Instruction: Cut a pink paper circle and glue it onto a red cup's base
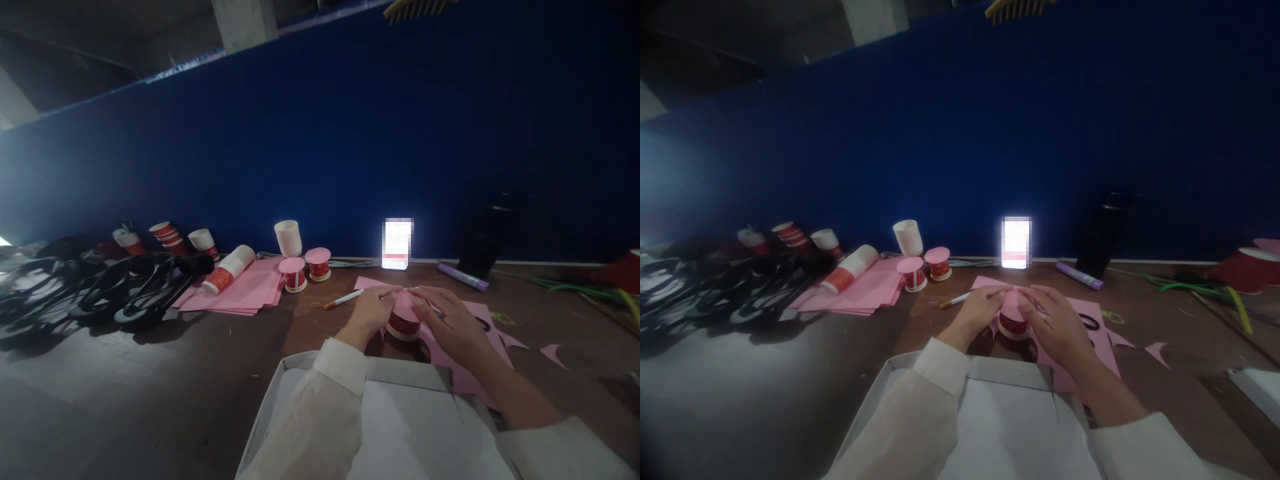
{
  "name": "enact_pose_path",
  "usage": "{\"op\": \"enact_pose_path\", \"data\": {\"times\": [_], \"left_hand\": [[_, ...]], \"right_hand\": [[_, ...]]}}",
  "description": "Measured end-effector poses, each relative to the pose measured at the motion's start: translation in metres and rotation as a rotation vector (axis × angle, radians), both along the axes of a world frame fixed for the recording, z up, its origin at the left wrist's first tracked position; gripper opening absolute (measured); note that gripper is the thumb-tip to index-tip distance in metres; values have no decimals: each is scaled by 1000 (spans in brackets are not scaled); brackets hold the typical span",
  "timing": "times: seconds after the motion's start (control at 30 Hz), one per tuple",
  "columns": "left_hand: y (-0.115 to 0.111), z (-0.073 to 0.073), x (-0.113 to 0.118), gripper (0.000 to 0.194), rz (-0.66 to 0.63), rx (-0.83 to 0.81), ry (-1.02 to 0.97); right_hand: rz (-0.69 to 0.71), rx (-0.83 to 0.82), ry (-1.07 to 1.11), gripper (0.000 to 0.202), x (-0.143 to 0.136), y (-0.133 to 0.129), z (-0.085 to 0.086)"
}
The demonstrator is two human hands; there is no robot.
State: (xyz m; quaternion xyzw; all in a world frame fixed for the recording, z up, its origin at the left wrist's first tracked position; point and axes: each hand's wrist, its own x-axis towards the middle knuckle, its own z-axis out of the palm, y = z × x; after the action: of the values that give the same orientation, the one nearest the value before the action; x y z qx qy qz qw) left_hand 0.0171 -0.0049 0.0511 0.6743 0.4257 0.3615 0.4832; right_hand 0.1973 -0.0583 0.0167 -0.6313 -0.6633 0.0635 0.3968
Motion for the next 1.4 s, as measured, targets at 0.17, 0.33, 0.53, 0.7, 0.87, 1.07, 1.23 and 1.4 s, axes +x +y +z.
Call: {"op": "enact_pose_path", "data": {"times": [0.17,0.33,0.53,0.7,0.87,1.07,1.23,1.4], "left_hand": [[1,-1,-2,37,-28,-17,33],[-3,7,-9,41,-60,-152,113],[-3,9,-19,54,-174,-181,84],[0,5,-22,60,-216,-203,81],[-2,9,-21,62,-204,-240,80],[-5,15,-21,59,-185,-254,64],[-2,12,-22,61,-211,-289,10],[1,8,-21,59,-222,-300,6]], "right_hand": [[-11,-34,-2,56,0,-2,1],[-20,-67,-19,52,-4,-5,8],[-15,-91,-9,51,-11,-8,16],[-5,-75,6,53,-13,-8,19],[0,-94,-9,54,-14,-8,20],[34,-119,6,52,-11,-9,19],[12,-152,77,51,-6,-12,17],[55,-201,193,55,2,-8,9]]}}
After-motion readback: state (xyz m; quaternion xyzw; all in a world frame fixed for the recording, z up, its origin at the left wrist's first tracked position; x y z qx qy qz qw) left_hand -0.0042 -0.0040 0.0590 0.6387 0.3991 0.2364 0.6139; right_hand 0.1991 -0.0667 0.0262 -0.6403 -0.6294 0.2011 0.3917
